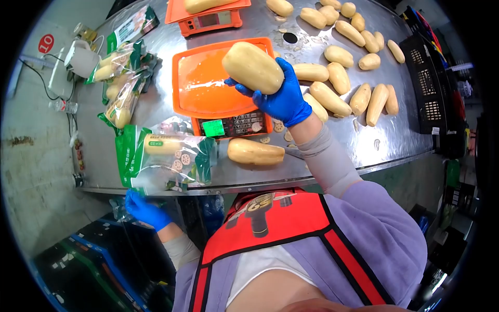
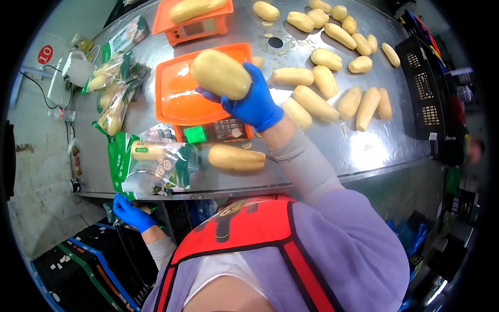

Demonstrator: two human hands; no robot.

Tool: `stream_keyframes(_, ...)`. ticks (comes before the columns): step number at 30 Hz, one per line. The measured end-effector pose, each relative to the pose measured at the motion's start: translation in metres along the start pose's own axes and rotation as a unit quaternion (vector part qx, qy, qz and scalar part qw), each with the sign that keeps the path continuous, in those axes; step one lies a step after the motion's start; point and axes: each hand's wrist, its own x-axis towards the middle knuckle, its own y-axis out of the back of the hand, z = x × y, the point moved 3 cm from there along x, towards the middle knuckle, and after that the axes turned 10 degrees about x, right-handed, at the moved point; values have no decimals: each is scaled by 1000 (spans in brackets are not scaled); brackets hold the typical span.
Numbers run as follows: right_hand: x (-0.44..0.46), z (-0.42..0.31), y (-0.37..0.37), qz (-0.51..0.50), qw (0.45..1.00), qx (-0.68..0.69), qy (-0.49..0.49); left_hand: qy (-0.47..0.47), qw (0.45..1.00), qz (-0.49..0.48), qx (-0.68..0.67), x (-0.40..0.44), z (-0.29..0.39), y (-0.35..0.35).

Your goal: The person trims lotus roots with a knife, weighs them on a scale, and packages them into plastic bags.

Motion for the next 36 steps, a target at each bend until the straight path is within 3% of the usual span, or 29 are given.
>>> stream_keyframes(4, -8, -1, 2, -20, 1000, 5, -10, -29, 999, -1, -24, 7, -2, -5)
stream_keyframes(10, -22, 18, 0, 13, 998, -58, 10, -156, 987, -31, 4, -24, 94, -20)
stream_keyframes(12, -30, 41, 3, 60, 992, -107, 24, -189, 972, -132, -38, -38, 122, -44)
stream_keyframes(13, -35, 51, 5, 107, 981, -156, 34, -152, 963, -217, -58, -50, 135, -58)
stream_keyframes(14, -37, 61, -5, 74, 967, -236, 55, -123, 941, -298, -98, -61, 140, -76)
stream_keyframes(15, -38, 69, -14, 40, 945, -315, 75, -69, 913, -368, -162, -76, 145, -94)
stream_keyframes(16, -40, 74, -14, 44, 905, -410, 105, 82, 875, -433, -199, -90, 151, -114)
stream_keyframes(17, -40, 78, -6, 10, 796, -571, 201, 122, 850, -474, -197, -100, 150, -129)
stream_keyframes(19, -39, 74, -3, -18, 596, -746, 297, 19, 840, -499, -212, -114, 151, -142)
stream_keyframes(20, -35, 68, 4, -13, 593, -746, 302, 17, 836, -505, -212, -115, 154, -145)
stream_keyframes(22, -24, 49, 18, 69, 453, -833, 310, -69, 853, -487, -174, -114, 162, -148)
stream_keyframes(23, -18, 41, 20, 75, 450, -832, 315, -72, 849, -493, -174, -115, 165, -149)
stream_keyframes(25, -5, 27, 26, 143, 358, -881, 276, -58, 858, -489, -148, -116, 167, -150)
stream_keyframes(26, 0, 23, 27, 123, 287, -897, 314, -41, 857, -489, -154, -119, 167, -150)
stream_keyframes(29, 2, 19, 26, 139, 271, -914, 269, -28, 855, -502, -130, -125, 162, -153)
stream_keyframes(30, -5, 17, 21, 132, 320, -889, 300, -29, 854, -504, -129, -126, 162, -153)
stream_keyframes(33, -52, -1, 29, 165, 333, -847, 380, -35, 853, -506, -122, -127, 163, -150)
stream_keyframes(36, -130, -33, 73, 286, 243, -854, 360, -56, 855, -502, -119, -123, 158, -148)
